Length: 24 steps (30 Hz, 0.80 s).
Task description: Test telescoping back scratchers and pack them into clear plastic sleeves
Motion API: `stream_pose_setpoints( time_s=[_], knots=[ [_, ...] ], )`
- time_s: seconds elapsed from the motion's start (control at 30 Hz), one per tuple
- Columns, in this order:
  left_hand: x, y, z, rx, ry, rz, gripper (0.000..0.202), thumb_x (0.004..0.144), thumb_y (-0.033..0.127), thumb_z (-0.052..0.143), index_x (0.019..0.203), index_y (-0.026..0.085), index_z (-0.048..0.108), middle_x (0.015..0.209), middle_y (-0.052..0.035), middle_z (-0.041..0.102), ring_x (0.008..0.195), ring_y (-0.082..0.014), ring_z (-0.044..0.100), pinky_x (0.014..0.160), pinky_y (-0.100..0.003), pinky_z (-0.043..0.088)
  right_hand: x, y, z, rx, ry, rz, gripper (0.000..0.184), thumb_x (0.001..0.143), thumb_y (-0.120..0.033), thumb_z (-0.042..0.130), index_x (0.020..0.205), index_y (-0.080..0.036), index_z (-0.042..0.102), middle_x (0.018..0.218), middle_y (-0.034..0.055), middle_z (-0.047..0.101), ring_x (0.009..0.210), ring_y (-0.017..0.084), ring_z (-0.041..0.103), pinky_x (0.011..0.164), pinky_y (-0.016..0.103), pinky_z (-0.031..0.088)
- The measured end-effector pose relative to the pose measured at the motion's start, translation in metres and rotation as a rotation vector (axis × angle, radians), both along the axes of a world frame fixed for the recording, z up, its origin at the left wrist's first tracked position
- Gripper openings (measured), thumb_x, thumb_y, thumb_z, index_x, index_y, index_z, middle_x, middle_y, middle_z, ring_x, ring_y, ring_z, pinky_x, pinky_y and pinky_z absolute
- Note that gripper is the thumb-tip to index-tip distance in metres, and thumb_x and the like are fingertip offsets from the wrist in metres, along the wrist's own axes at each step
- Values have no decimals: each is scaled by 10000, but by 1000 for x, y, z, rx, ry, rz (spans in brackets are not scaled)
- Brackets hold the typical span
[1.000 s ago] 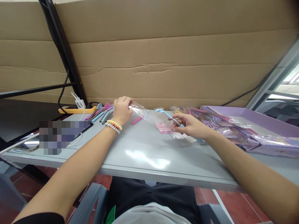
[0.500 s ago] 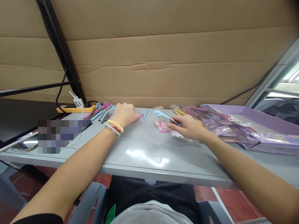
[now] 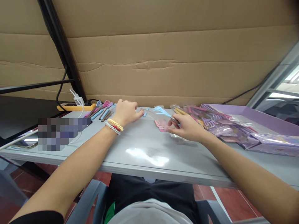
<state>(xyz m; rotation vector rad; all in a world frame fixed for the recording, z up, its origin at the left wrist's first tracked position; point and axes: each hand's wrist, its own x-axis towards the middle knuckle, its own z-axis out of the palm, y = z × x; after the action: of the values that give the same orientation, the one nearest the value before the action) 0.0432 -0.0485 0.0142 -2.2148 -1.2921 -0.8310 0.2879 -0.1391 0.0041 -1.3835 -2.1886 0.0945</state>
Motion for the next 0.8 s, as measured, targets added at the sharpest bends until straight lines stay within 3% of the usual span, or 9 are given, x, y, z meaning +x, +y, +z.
stream_pose_setpoints(
  time_s=[0.17,0.27,0.37,0.43,0.53,0.63,0.7,0.8],
  knots=[
    [0,-2,3,140,-111,-129,264,805,400,477,760,189,630,692,-57,646,757,-220,582,790,-378,347,9,6,1,17,168,-162,486,747,-603,572,690,-149,407,697,33,514,695,152,510,574,225,336],
    [0,-3,3,216,-157,-182,203,830,321,456,812,203,620,736,-48,648,782,-215,564,790,-374,345,15,7,1,-192,374,-31,543,672,-526,698,692,-153,303,866,69,569,804,188,556,612,243,407],
    [-1,-3,3,250,-145,-214,194,845,271,431,853,221,619,786,-47,648,800,-214,551,781,-375,344,15,5,2,-454,549,133,609,613,-452,759,717,-164,232,885,90,590,699,159,558,543,235,422],
    [-1,-3,3,264,-135,-240,206,844,222,417,888,233,618,832,-47,649,825,-211,548,791,-375,344,12,3,3,-520,601,163,636,588,-428,772,724,-168,207,826,79,594,599,124,520,481,212,381],
    [-1,1,1,259,-130,-260,262,837,146,385,919,239,616,917,-47,648,882,-200,548,827,-379,338,8,1,4,-493,616,166,606,603,-406,753,730,-167,211,780,50,577,514,76,443,446,191,322],
    [-2,8,-5,146,-45,-252,276,820,118,391,931,225,620,1006,-68,627,969,-213,537,868,-402,324,9,2,4,-415,573,139,511,653,-369,702,723,-163,240,739,22,538,538,71,415,473,188,321],
    [-3,11,-10,31,31,-225,271,805,175,449,1022,210,607,1088,-111,587,1031,-261,511,872,-440,324,9,3,3,-370,521,101,447,668,-329,669,713,-159,257,723,13,513,587,83,424,518,193,341],
    [0,7,-14,-71,92,-264,465,765,299,544,1218,198,505,1209,-161,505,1118,-314,450,888,-480,326,8,4,2,-326,453,65,373,674,-292,627,704,-153,282,720,8,491,635,95,429,568,200,348]
  ],
)
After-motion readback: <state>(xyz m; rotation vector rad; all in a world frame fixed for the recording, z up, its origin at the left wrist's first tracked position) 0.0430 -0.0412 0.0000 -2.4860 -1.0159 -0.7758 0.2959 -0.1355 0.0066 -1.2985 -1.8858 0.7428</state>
